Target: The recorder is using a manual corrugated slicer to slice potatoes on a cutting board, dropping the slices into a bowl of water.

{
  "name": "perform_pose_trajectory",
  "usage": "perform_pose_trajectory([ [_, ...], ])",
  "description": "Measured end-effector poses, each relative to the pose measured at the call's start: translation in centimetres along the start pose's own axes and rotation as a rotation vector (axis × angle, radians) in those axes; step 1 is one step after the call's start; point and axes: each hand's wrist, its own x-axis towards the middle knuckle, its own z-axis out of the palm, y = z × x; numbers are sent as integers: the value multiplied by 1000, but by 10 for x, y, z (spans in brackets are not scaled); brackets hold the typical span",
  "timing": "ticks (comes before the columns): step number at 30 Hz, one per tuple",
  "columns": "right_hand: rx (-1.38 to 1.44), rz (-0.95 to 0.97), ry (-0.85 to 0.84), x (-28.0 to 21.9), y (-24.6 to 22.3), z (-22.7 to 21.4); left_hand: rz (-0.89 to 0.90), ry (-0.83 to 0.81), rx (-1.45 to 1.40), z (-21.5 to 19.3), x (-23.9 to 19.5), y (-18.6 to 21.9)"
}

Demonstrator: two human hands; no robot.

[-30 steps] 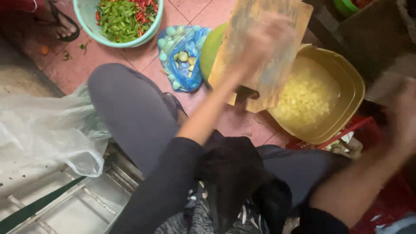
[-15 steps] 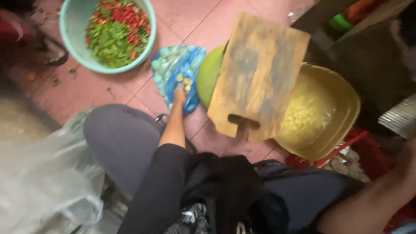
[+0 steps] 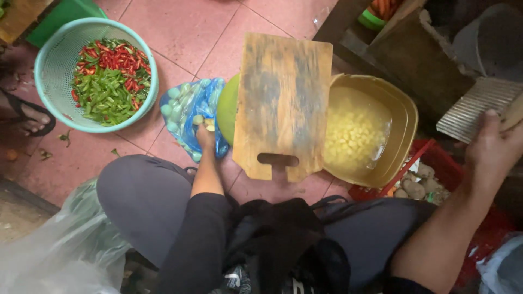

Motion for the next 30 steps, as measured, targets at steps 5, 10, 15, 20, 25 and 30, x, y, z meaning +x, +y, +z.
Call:
perform_pose_trajectory([
  [5,185,64,96,7,-48,12,-241,406,-288,-76,-30,75],
  [10,307,33,21,10,-86,21,200,474,-762,-189,-81,211],
  [15,494,-35,-12,22,-54,38,660,152,-582,-266,-110,336],
  [20,558,-20,-27,20,-83,47,691,-76,-592,-237,-109,376],
  [25,562,-60,-53,13,-117,46,682,3,-580,-232,-118,375],
  [30,532,-118,-55,13,-97,43,910,16,-421,-247,-129,401],
])
